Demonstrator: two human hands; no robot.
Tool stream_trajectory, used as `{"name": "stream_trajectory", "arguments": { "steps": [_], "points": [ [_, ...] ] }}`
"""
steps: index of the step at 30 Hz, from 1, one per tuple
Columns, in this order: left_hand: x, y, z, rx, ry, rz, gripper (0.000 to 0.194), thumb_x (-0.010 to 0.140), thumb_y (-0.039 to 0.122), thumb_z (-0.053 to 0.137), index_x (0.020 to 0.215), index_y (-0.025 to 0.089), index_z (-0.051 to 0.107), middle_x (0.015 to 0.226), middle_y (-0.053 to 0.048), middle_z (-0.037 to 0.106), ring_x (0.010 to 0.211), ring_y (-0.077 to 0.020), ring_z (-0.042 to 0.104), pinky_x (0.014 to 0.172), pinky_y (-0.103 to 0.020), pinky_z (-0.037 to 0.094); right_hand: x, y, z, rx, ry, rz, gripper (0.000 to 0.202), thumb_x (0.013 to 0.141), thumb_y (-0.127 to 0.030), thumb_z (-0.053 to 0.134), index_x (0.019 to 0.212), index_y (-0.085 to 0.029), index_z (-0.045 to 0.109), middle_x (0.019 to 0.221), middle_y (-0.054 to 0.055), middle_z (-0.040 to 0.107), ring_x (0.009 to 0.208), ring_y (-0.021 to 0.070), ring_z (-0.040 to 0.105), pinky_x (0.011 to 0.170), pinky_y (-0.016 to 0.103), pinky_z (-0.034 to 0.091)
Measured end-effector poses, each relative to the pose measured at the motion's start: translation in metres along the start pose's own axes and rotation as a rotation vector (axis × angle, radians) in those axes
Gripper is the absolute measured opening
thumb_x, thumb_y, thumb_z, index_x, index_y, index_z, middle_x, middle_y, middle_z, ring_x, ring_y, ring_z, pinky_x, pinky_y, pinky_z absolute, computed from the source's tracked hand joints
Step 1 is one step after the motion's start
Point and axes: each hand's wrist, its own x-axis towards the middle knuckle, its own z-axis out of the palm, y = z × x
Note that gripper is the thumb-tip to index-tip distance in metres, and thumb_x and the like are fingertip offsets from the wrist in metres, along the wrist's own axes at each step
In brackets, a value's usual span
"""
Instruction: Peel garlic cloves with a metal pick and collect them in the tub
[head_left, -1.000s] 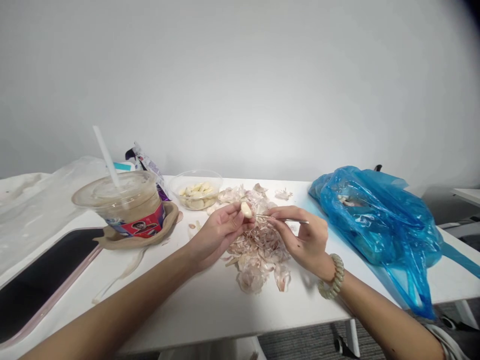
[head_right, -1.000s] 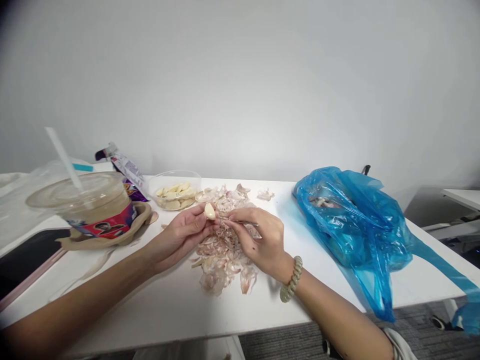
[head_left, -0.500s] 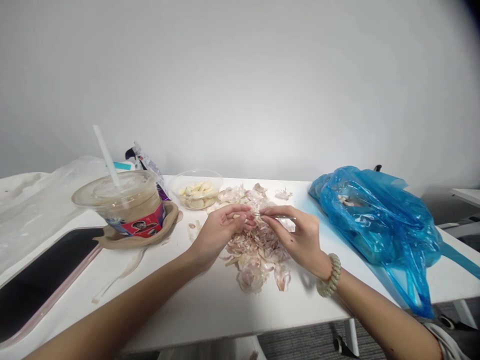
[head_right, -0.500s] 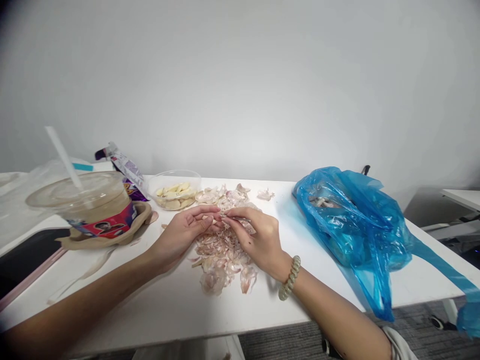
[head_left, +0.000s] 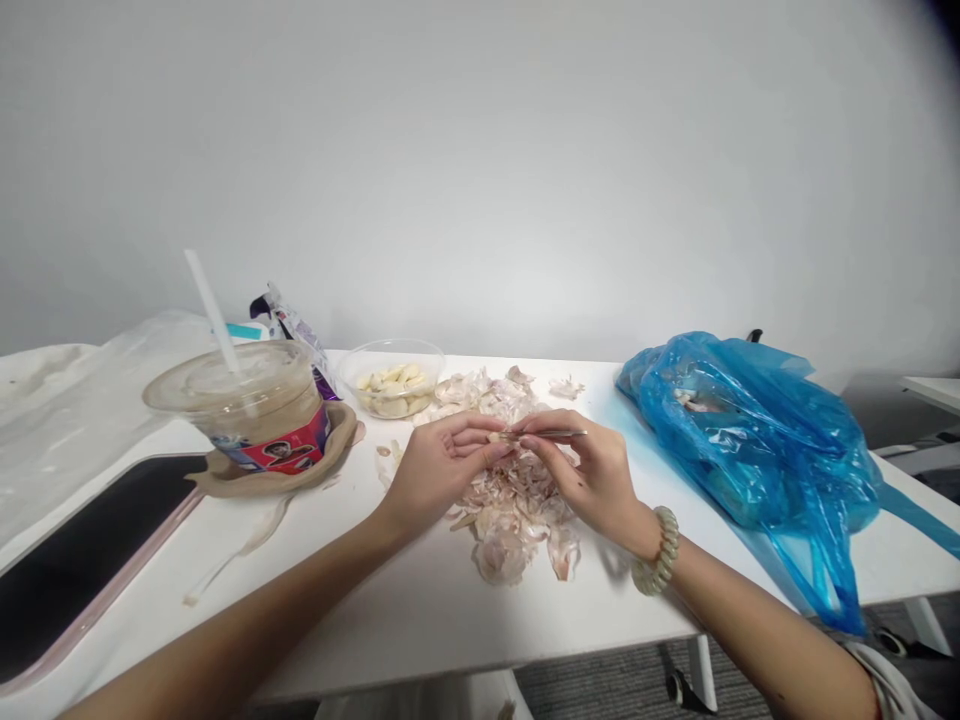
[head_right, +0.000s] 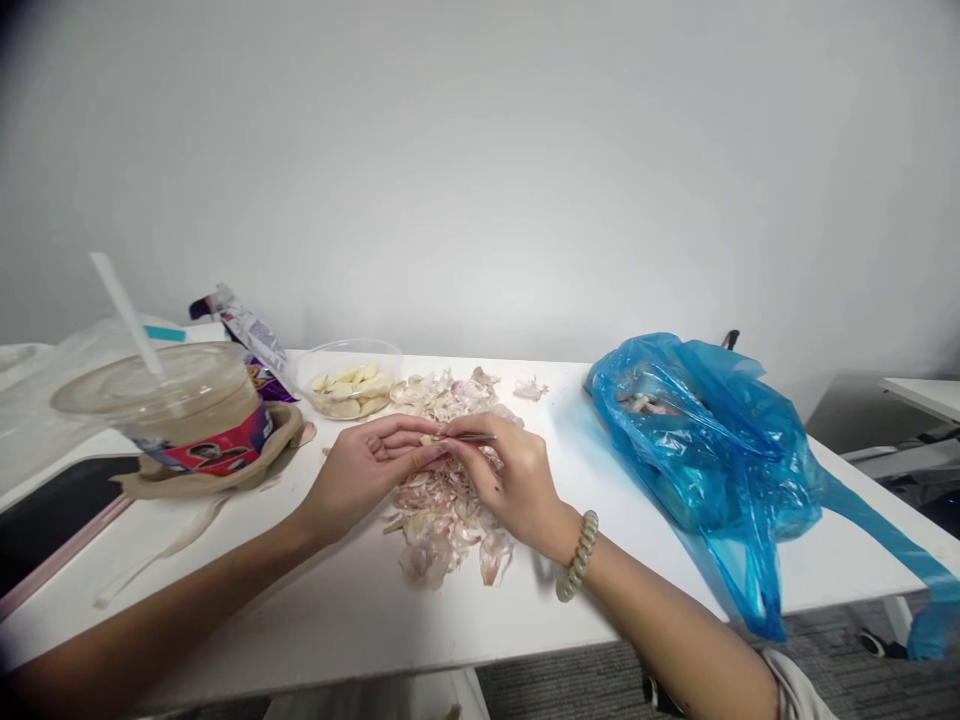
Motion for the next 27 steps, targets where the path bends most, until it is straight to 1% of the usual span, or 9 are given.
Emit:
{"name": "stream_trajectory", "arguments": {
  "steps": [3,7,17,22,27],
  "points": [
    [-0.0001,-0.001,-0.0006,0.044,0.052,0.037,0.022,0.067,0.026,0.074,0.085,0.016,0.068,0.077,-0.003,0.074,0.075,-0.0177,0.07,0.07,-0.025,0.056,-0.0009,0.0009,0.0001,0.002,0.012,-0.018,0.012,0.084,-0.014,0.055,0.095,-0.019,0.058,0.089,0.005,0.068,0.081,0.0142,0.066,0.069,0.029,0.059],
    [0.0002,-0.0007,-0.0002,0.081,0.091,0.075,0.018,0.063,0.024,0.076,0.077,0.015,0.069,0.076,-0.003,0.074,0.075,-0.0182,0.07,0.072,-0.026,0.056,-0.001,0.0022,-0.0008,0.011,0.002,-0.025,0.013,0.084,-0.013,0.055,0.096,-0.019,0.058,0.09,0.005,0.068,0.082,0.0143,0.066,0.07,0.03,0.058],
    [-0.0015,0.0024,-0.001,0.133,0.135,0.063,0.019,0.06,0.026,0.078,0.075,0.016,0.073,0.073,-0.005,0.075,0.069,-0.0219,0.07,0.068,-0.031,0.057,0.0006,0.0001,-0.0023,0.078,-0.007,0.001,0.012,0.083,-0.013,0.055,0.094,-0.019,0.059,0.088,0.005,0.068,0.081,0.0149,0.066,0.068,0.03,0.059],
    [-0.0019,0.0048,-0.0015,0.174,0.12,0.109,0.02,0.061,0.026,0.077,0.078,0.015,0.074,0.079,-0.006,0.075,0.074,-0.0211,0.069,0.071,-0.029,0.056,0.0011,-0.0003,-0.0035,0.093,-0.023,0.002,0.013,0.083,-0.012,0.055,0.095,-0.018,0.059,0.089,0.005,0.068,0.082,0.0153,0.066,0.069,0.03,0.058],
    [-0.0017,0.0058,-0.0018,0.198,0.091,0.164,0.016,0.065,0.025,0.075,0.077,0.014,0.074,0.083,-0.009,0.074,0.078,-0.0215,0.068,0.073,-0.029,0.056,0.001,0.0003,-0.0045,0.075,-0.024,-0.05,0.014,0.083,-0.011,0.056,0.093,-0.019,0.059,0.086,0.004,0.069,0.083,0.0155,0.066,0.071,0.03,0.057]
  ]
}}
